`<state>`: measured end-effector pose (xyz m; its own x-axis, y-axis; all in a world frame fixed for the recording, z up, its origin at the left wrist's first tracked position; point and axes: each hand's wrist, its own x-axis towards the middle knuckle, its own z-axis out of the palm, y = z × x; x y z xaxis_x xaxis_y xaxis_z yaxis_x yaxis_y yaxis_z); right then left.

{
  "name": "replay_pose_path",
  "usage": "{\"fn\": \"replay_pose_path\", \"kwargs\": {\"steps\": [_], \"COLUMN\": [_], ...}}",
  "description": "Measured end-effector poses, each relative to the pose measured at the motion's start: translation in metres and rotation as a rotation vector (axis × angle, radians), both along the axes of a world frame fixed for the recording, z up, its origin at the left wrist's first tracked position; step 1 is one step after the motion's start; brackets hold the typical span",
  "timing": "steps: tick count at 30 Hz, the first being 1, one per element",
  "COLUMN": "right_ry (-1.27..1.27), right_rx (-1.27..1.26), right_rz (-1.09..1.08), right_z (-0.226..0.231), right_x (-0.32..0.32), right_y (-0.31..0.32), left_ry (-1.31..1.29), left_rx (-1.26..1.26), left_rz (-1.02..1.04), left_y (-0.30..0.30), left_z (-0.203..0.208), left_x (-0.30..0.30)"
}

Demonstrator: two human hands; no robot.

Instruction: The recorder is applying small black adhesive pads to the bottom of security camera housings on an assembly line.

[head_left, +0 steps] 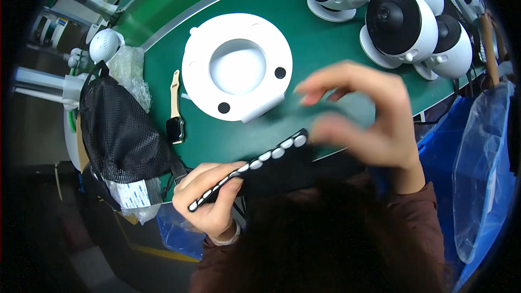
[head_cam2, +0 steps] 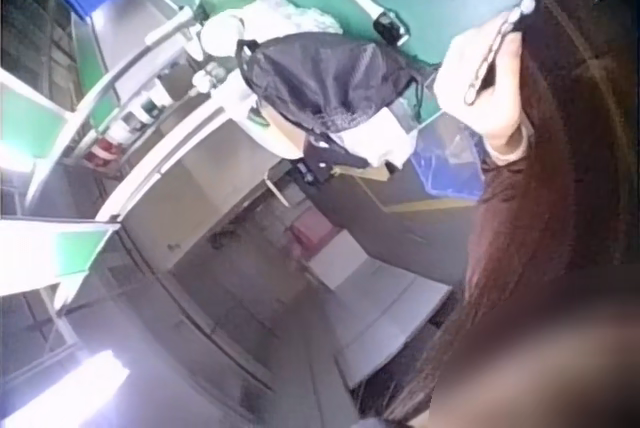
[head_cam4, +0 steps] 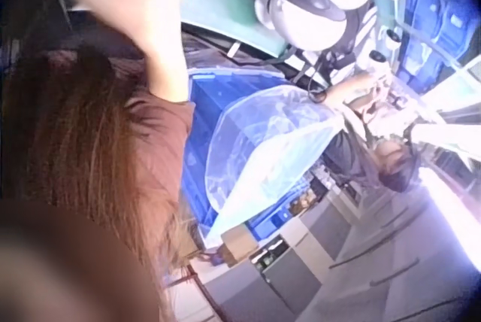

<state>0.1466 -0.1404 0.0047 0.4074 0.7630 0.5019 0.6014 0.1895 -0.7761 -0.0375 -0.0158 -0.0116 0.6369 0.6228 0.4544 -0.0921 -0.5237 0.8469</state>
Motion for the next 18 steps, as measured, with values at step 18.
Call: {"fn": "replay_pose_path", "kwargs": {"steps": [18], "right_ry": [0.403], "right_rx": [-0.038], "right_rz": [-0.116], "right_z": [-0.016], "right_x": [0.002], "right_y": [0.014], "left_ry": [0.048], "left_rx": [0.053], "left_rz": [-0.013], "left_y": [-0.014], "left_z": [-0.020], "left_x": [0.015]}}
